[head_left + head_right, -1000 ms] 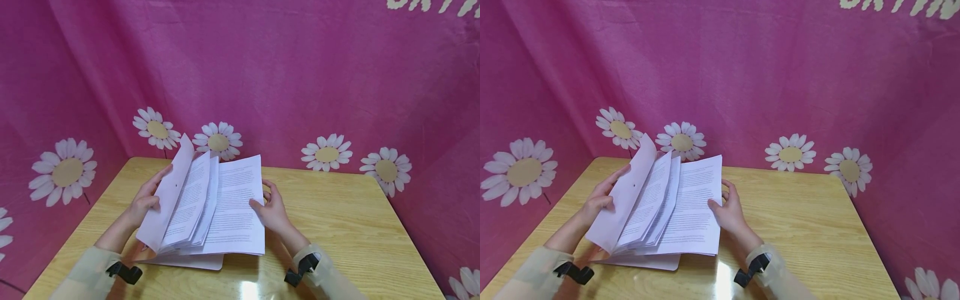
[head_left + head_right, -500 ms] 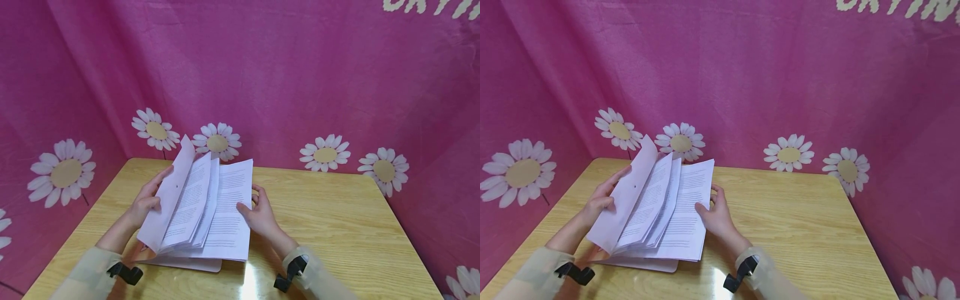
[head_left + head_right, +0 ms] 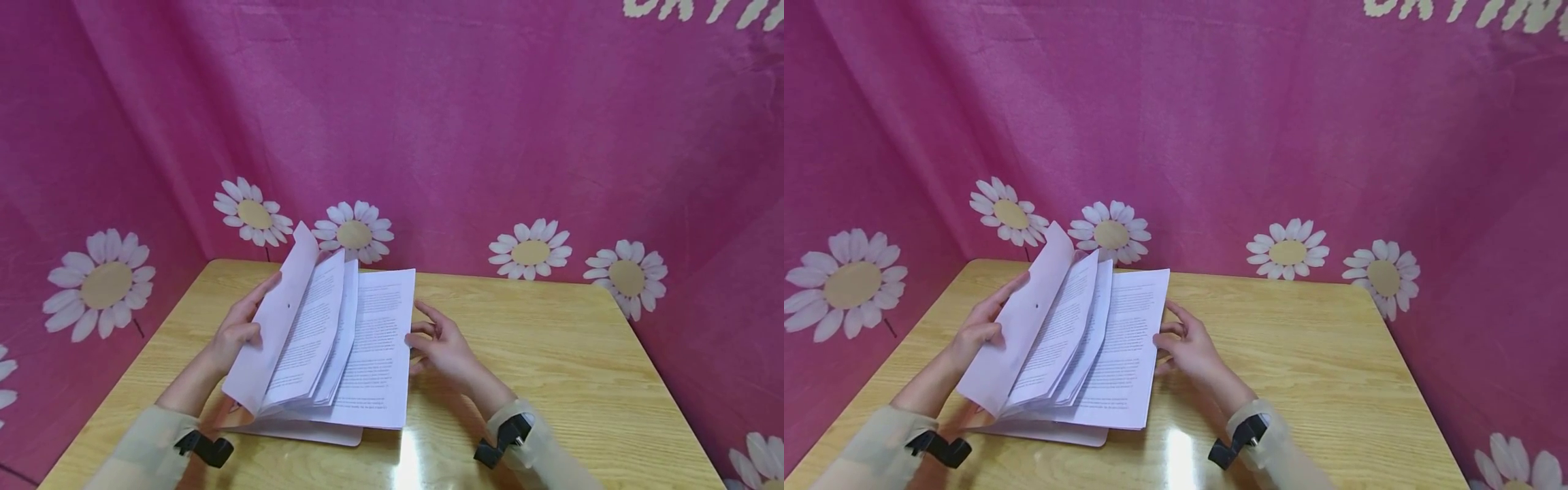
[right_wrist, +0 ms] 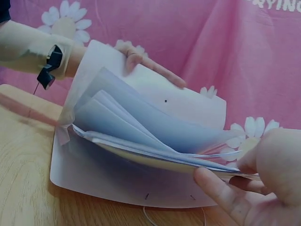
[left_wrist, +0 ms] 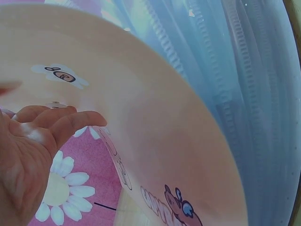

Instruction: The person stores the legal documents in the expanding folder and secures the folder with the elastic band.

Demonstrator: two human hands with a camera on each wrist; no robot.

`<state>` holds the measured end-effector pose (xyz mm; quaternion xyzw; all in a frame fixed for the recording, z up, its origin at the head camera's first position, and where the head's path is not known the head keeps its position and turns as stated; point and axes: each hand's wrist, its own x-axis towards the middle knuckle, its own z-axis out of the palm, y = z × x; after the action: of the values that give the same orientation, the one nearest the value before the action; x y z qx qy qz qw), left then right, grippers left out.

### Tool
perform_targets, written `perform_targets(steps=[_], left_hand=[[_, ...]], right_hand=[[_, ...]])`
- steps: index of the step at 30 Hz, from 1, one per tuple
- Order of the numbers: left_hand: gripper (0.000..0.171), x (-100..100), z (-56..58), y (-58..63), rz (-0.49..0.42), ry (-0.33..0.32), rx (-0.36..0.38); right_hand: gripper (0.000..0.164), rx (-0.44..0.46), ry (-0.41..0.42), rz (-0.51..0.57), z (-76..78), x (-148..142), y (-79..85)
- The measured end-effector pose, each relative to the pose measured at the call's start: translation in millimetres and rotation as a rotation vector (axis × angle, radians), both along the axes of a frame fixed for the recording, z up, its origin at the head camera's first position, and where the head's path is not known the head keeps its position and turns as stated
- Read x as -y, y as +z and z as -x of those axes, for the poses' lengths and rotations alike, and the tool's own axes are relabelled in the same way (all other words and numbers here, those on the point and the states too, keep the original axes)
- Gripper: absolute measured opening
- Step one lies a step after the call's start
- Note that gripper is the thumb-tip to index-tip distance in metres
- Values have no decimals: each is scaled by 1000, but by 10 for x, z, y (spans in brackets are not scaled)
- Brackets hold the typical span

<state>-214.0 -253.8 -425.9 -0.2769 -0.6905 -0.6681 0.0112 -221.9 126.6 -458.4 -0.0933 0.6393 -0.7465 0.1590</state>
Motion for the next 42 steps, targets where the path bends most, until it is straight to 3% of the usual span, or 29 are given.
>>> perform_targets(steps=[6,24,42], left_hand=[[97,-4,6,-14,-5,-1,-10],[98,-16,-10,-9,-2,0,-14],[97,-31,13,-30,-9,-14,-22]], right_hand=[[77,-4,59,22,-6,-39,-1],[75,9,55,23,107,233,-34],[74,-15,39,-62,187,468,-59]])
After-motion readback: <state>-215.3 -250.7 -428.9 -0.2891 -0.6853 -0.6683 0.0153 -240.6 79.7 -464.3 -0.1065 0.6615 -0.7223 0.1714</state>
